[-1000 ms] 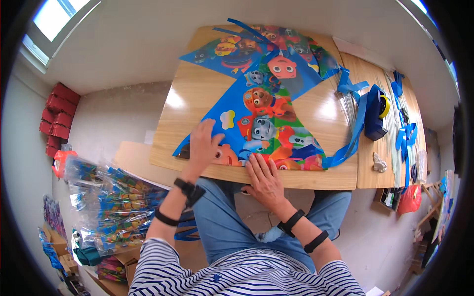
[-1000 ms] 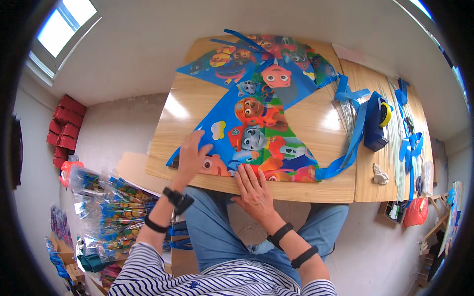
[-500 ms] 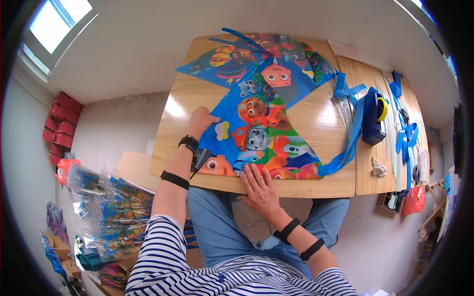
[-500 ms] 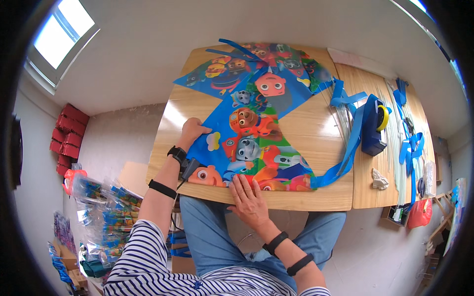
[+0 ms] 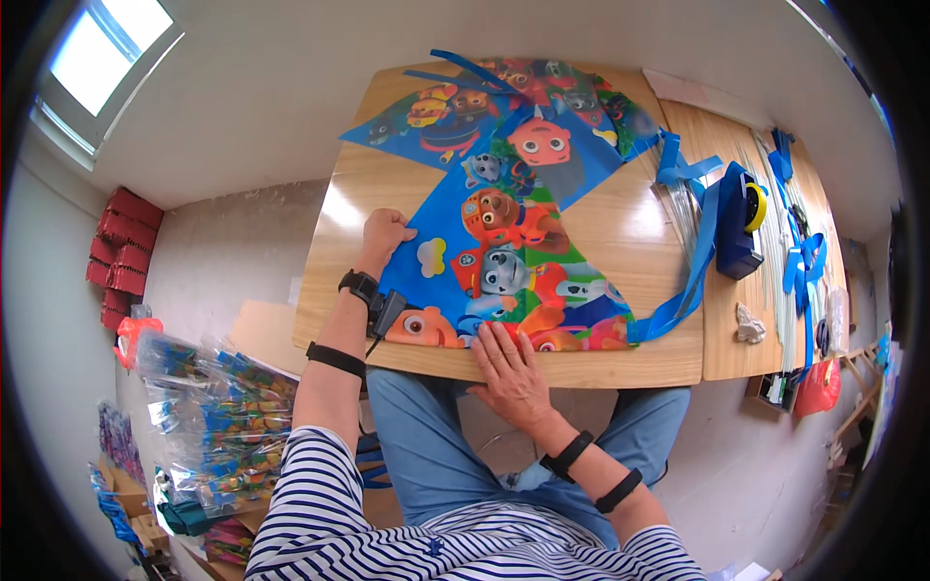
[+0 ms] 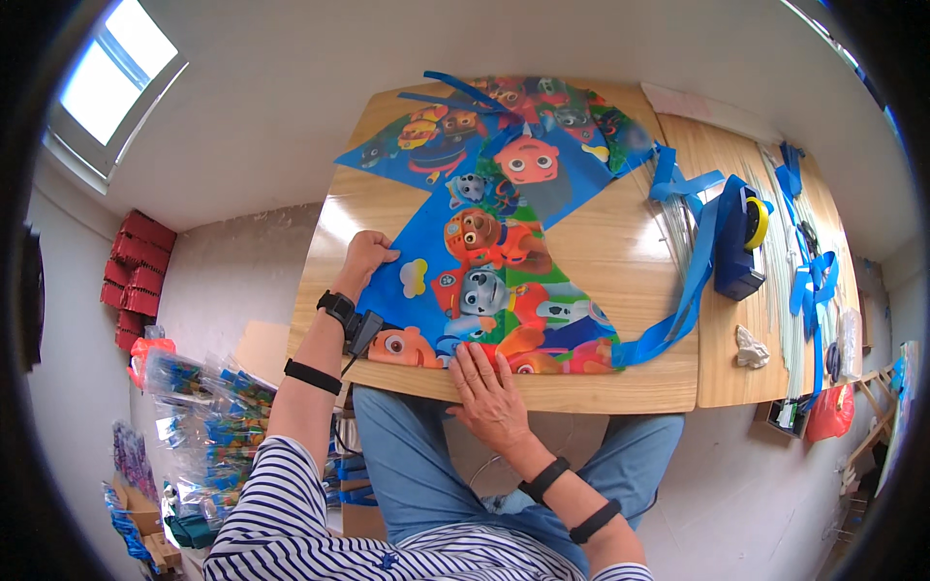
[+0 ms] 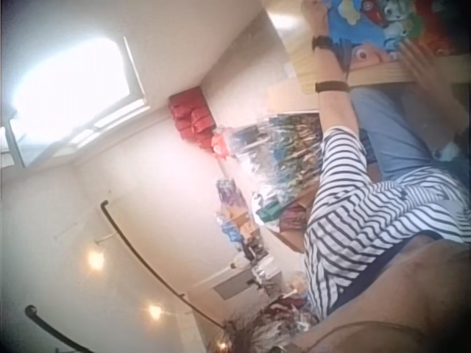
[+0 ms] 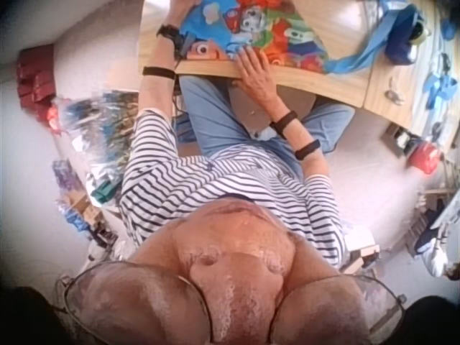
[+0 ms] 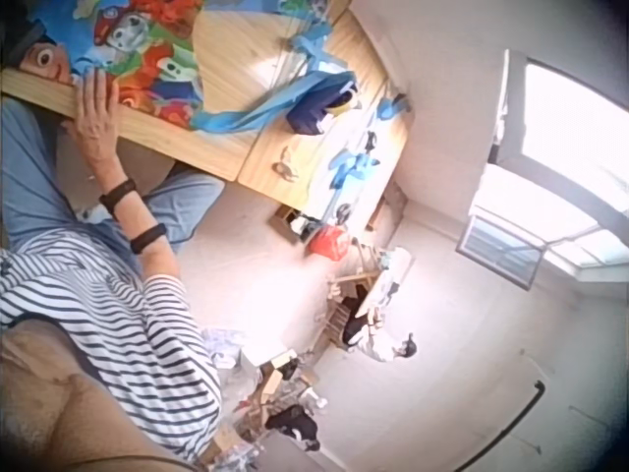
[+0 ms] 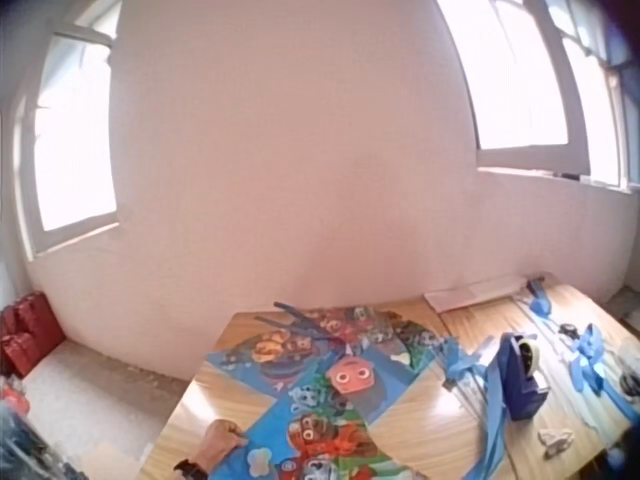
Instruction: Assembling and folding plastic kites featuring Paw Patrol characters, using tape and blue ribbon.
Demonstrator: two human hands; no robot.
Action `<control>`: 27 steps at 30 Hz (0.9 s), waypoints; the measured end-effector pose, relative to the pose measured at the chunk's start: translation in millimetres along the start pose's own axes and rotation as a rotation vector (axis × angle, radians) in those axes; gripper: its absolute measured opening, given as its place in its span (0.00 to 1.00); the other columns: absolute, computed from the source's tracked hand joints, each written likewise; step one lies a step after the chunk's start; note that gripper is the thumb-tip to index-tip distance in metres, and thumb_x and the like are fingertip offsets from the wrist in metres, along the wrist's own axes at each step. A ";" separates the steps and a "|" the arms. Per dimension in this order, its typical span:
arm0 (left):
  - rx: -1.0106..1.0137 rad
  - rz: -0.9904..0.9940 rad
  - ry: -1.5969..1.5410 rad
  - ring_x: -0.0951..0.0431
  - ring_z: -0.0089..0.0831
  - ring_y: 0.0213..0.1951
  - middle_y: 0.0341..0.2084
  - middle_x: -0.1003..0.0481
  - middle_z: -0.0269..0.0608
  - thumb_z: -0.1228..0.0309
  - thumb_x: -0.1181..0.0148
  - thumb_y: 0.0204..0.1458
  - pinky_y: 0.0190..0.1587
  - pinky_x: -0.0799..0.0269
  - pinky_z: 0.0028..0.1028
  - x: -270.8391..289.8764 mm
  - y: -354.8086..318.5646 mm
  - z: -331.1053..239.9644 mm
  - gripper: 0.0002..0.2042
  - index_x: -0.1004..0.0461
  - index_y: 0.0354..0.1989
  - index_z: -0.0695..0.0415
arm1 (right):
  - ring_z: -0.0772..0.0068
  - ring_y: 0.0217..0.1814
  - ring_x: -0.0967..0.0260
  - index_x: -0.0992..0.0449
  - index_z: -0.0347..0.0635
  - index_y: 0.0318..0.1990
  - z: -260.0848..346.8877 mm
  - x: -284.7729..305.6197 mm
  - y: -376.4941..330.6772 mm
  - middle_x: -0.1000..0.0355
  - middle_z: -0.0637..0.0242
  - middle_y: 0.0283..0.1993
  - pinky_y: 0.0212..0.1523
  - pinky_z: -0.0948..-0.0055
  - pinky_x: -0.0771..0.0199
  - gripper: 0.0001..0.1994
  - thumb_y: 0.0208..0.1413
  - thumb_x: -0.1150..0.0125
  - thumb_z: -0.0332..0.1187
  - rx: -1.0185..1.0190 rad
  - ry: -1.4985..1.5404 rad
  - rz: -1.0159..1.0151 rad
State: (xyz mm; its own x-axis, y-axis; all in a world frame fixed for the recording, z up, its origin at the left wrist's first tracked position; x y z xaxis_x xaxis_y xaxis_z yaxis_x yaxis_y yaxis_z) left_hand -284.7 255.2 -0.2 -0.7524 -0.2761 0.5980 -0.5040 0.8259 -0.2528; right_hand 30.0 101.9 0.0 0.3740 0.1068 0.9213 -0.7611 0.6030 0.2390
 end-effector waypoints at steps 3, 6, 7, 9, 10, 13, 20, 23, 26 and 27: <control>0.013 0.012 -0.019 0.25 0.25 0.24 0.23 0.21 0.40 0.81 0.29 0.46 0.26 0.30 0.27 0.0 4.1 6.4 0.06 0.18 0.32 0.64 | 0.54 0.82 0.56 0.38 0.39 0.71 2.2 1.4 0.1 0.48 0.54 0.78 0.78 0.46 0.60 0.48 0.43 0.26 0.50 0.001 0.008 -0.009; -0.020 0.015 -0.047 0.25 0.26 0.24 0.23 0.21 0.40 0.82 0.29 0.46 0.27 0.30 0.27 -0.7 4.8 9.7 0.06 0.18 0.32 0.64 | 0.52 0.82 0.56 0.37 0.38 0.70 5.8 3.1 0.3 0.48 0.53 0.78 0.78 0.46 0.60 0.48 0.41 0.25 0.49 -0.005 0.021 -0.023; -0.038 0.000 -0.036 0.24 0.26 0.25 0.24 0.21 0.40 0.82 0.29 0.46 0.27 0.29 0.28 -0.2 4.5 10.1 0.06 0.18 0.32 0.64 | 0.51 0.82 0.57 0.37 0.38 0.70 6.8 2.9 0.5 0.49 0.52 0.78 0.78 0.45 0.60 0.48 0.41 0.25 0.49 -0.014 0.023 -0.021; -0.054 -0.008 -0.026 0.24 0.26 0.25 0.24 0.20 0.40 0.81 0.29 0.45 0.27 0.29 0.28 -2.8 -0.1 5.5 0.06 0.18 0.31 0.64 | 0.51 0.82 0.58 0.39 0.38 0.71 7.5 0.2 -0.1 0.50 0.53 0.79 0.78 0.45 0.61 0.49 0.42 0.25 0.50 -0.028 0.003 0.001; -0.089 -0.042 0.009 0.24 0.25 0.25 0.24 0.20 0.40 0.81 0.29 0.45 0.28 0.29 0.28 -2.6 -2.6 1.6 0.05 0.18 0.31 0.64 | 0.50 0.83 0.59 0.40 0.39 0.72 7.1 -1.5 -0.5 0.51 0.53 0.79 0.79 0.45 0.62 0.49 0.43 0.26 0.50 -0.038 -0.017 0.020; -0.108 -0.099 0.082 0.23 0.25 0.26 0.23 0.20 0.40 0.80 0.28 0.44 0.29 0.29 0.29 -2.6 -12.9 -9.7 0.05 0.18 0.29 0.64 | 0.51 0.83 0.58 0.40 0.39 0.72 5.2 -1.9 -1.1 0.50 0.53 0.79 0.79 0.45 0.62 0.49 0.43 0.26 0.50 -0.035 -0.043 0.029; -0.153 -0.185 0.101 0.21 0.33 0.24 0.20 0.22 0.44 0.76 0.25 0.41 0.30 0.26 0.33 0.4 -7.1 -0.4 0.08 0.20 0.25 0.63 | 0.51 0.82 0.58 0.40 0.39 0.72 6.3 -1.0 0.1 0.49 0.53 0.79 0.79 0.46 0.61 0.49 0.43 0.26 0.50 -0.041 -0.027 0.017; -0.165 -0.188 0.086 0.22 0.33 0.24 0.19 0.22 0.44 0.75 0.25 0.41 0.30 0.27 0.33 -0.9 -6.8 1.6 0.08 0.21 0.24 0.62 | 0.51 0.82 0.57 0.40 0.39 0.72 6.5 -0.4 0.2 0.49 0.53 0.78 0.79 0.46 0.61 0.49 0.43 0.26 0.49 -0.037 -0.046 0.016; -0.161 -0.202 0.099 0.22 0.34 0.24 0.19 0.22 0.44 0.74 0.25 0.41 0.30 0.27 0.34 0.3 -8.2 -0.2 0.08 0.21 0.24 0.62 | 0.51 0.82 0.57 0.40 0.40 0.72 7.7 -0.9 0.8 0.48 0.53 0.78 0.78 0.46 0.61 0.49 0.43 0.26 0.49 -0.032 -0.050 0.027; -0.161 -0.197 0.099 0.22 0.34 0.24 0.19 0.22 0.44 0.74 0.25 0.41 0.30 0.27 0.34 -0.8 -9.4 -3.2 0.08 0.21 0.24 0.62 | 0.51 0.82 0.57 0.40 0.40 0.72 7.6 -1.2 0.4 0.48 0.53 0.78 0.78 0.46 0.61 0.49 0.43 0.26 0.49 -0.032 -0.055 0.017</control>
State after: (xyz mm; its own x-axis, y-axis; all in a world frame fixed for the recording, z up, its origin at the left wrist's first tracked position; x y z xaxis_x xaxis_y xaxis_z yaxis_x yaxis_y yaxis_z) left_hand -278.0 249.2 4.1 -0.5971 -0.3964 0.6973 -0.5569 0.8306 -0.0047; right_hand 25.3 96.0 1.4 0.3310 0.0745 0.9407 -0.7494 0.6266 0.2141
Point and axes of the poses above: each hand's wrist, its own y-axis towards the middle knuckle, its own x-axis out of the back of the hand, z = x × y, the point moved 6 cm from there along y, towards the middle knuckle
